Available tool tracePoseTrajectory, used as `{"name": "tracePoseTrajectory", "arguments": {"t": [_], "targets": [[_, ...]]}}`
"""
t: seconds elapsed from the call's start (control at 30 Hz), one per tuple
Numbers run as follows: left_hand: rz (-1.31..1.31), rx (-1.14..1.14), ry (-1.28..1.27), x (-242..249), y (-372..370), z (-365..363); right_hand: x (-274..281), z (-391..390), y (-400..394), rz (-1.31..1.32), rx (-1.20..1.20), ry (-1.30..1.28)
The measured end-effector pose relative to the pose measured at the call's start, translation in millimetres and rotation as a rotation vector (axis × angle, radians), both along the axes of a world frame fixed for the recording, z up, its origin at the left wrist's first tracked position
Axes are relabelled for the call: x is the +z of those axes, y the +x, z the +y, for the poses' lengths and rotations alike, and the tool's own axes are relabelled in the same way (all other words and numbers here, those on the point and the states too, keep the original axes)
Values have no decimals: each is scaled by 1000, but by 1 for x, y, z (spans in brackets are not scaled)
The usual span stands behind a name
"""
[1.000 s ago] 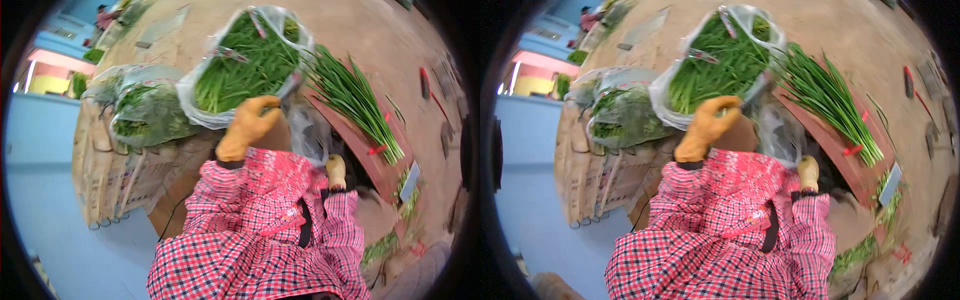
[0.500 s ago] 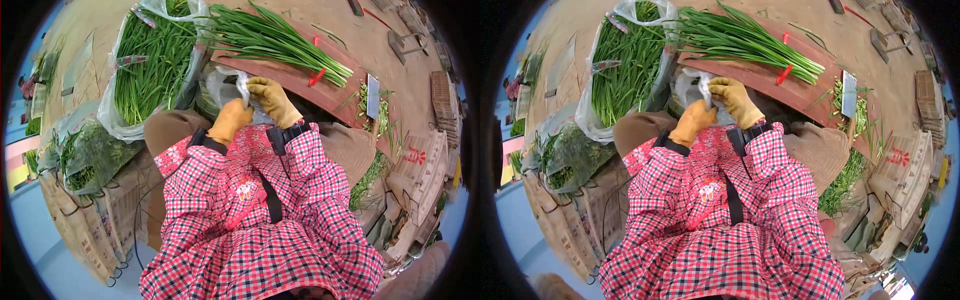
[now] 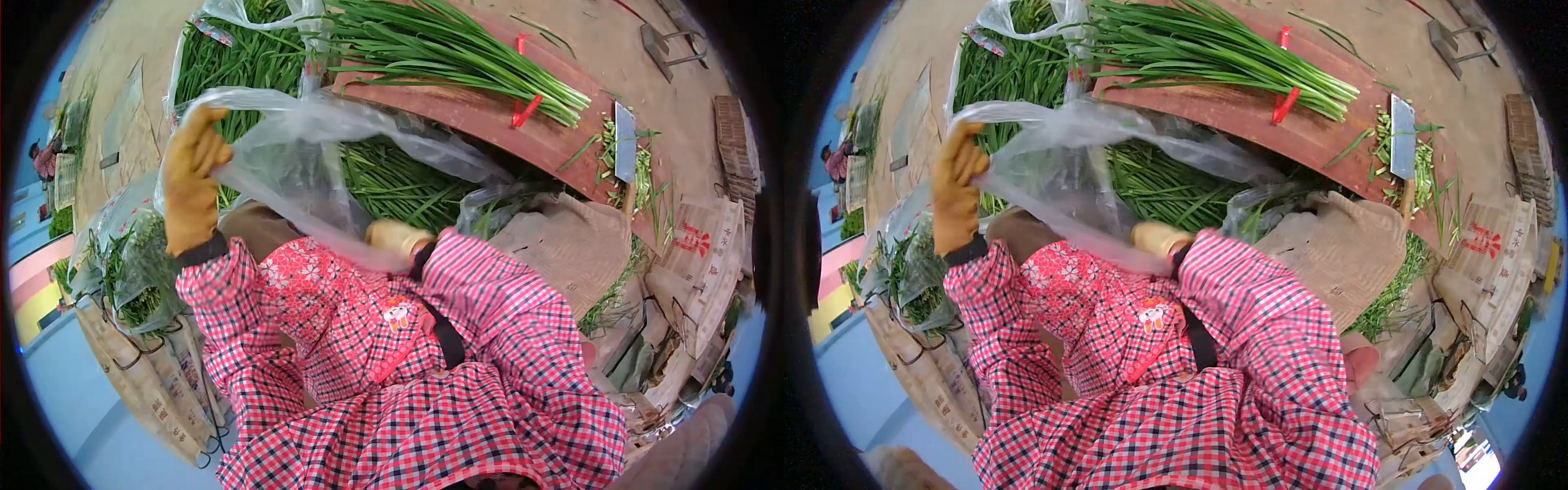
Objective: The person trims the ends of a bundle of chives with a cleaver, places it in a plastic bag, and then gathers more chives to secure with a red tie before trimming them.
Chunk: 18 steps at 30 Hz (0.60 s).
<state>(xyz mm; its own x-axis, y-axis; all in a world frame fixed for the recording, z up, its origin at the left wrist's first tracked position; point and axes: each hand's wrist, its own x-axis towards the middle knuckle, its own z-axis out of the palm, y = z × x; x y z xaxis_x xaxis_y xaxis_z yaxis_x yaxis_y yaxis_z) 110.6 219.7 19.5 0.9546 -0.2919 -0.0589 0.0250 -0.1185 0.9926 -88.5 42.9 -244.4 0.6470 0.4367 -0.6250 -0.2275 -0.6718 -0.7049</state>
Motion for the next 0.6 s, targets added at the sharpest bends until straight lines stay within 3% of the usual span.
{"name": "tracePoseTrajectory", "arguments": {"t": [0.1, 0.17, 0.23, 0.33, 0.4, 0.5, 0.57, 0.6], "targets": [[-38, 35, -379, 26, -16, 4, -25, -41, 32, -234, -403, -26], [297, -149, -902, 49, -13, 9, -23, -51, 63, -377, -600, 44], [237, -158, -893, 55, -19, 2, -20, -48, 90, -348, -681, 106], [169, -280, -931, 68, -18, -7, -5, -45, 120, -562, -536, -42], [120, -293, -885, 78, -11, -6, -39, -45, 143, -604, -462, -258], [128, -402, -805, 82, 8, -21, -82, -53, 176, -719, -415, -333], [111, -348, -867, 76, 3, -31, -111, -61, 196, -805, -392, -349], [93, -364, -856, 76, 5, -29, -97, -61, 202, -1070, -423, -395]]}}
